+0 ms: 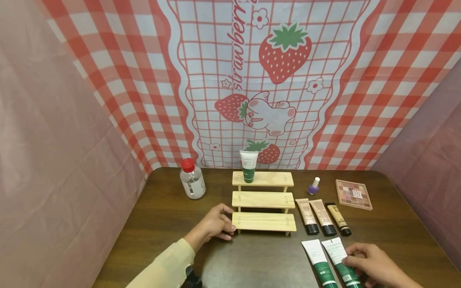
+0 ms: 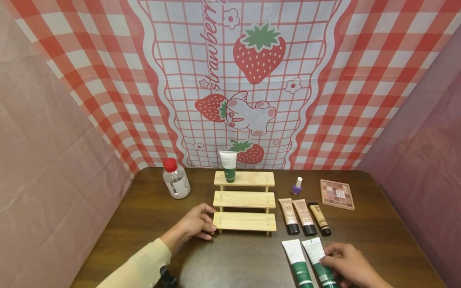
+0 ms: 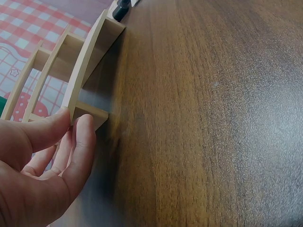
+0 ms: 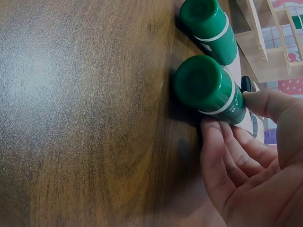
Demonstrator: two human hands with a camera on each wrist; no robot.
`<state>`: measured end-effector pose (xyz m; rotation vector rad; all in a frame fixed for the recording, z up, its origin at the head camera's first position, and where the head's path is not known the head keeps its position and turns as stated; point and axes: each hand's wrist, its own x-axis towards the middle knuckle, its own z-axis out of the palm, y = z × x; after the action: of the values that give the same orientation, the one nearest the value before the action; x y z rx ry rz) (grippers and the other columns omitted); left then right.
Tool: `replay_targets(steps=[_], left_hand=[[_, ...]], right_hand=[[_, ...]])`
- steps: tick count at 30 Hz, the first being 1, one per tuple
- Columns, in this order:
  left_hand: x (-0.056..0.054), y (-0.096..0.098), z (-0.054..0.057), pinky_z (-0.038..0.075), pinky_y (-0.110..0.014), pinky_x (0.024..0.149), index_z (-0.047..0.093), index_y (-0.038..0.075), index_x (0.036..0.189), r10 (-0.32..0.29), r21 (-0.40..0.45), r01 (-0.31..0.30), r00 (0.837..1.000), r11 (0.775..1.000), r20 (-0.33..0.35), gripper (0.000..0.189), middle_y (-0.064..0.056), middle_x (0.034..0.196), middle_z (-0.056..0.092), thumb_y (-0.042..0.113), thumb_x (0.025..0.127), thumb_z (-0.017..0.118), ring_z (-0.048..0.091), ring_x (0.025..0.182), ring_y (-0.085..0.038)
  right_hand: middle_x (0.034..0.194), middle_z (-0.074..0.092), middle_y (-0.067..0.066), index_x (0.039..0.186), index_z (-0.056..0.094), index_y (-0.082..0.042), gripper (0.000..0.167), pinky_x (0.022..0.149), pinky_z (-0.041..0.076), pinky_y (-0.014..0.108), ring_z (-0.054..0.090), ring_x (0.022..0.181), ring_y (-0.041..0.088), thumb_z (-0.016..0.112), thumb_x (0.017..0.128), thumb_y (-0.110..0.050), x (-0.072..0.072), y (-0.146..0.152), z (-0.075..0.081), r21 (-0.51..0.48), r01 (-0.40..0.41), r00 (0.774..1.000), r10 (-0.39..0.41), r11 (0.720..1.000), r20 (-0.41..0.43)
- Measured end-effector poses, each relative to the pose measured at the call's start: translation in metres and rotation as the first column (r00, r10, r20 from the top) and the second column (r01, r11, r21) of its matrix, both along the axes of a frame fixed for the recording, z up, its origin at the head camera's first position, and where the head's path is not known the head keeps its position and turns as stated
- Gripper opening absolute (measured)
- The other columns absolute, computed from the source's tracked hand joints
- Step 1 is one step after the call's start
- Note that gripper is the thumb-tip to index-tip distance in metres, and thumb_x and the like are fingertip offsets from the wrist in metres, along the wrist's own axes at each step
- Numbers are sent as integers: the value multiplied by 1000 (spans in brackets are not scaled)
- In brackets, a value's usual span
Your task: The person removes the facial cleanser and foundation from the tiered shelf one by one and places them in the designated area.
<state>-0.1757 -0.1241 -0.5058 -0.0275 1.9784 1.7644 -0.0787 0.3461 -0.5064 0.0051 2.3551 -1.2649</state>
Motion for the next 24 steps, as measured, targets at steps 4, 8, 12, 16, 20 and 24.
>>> replay_targets(steps=[4,8,12,16,20,24], left_hand=[[0,0,1,66,-40,59,47,-2,129,1,-1,-1,1000,1000,-2,56,-17,92,62,-18,82,73,67,70,-25],[0,0,0,66,-40,59,48,-1,129,1,-2,-1,1000,1000,-5,56,-17,92,61,-18,82,73,67,71,-25],[0,0,-2,66,-40,59,48,-1,129,0,-2,0,1000,1000,-5,56,-17,92,61,-17,82,73,67,71,-25],[1,0,-3,66,-41,59,47,-1,130,-2,-3,2,1000,1000,-3,56,-17,92,61,-17,82,73,67,71,-25],[2,1,-2,66,-41,59,47,-1,130,-1,-4,1,1000,1000,-6,56,-18,93,61,-16,83,73,67,72,-26],[1,0,-1,66,-40,59,47,-1,130,2,-9,-2,1000,1000,-7,56,-18,93,62,-16,83,73,67,72,-26]], right_hand=[[68,63,5,113,65,5,33,43,53,25,58,56,12,69,95,-22,-1,2,0,-5,3,1000,-3,1000,18],[71,64,5,116,66,5,35,43,53,26,59,58,13,68,96,-23,-1,4,0,-3,-13,1000,13,1000,24],[72,64,4,117,67,7,36,44,54,26,60,60,13,67,97,-23,-2,6,-1,-4,-23,999,23,1000,36],[75,65,6,118,64,8,36,44,53,25,61,62,14,67,97,-21,-2,8,-1,-16,-42,999,42,999,31],[80,68,5,118,65,6,36,43,53,27,63,65,17,68,98,-24,-6,9,4,22,-55,998,54,998,20],[85,72,6,119,66,5,37,42,52,28,64,65,17,67,99,-26,-18,7,20,55,-80,996,82,995,-47]])
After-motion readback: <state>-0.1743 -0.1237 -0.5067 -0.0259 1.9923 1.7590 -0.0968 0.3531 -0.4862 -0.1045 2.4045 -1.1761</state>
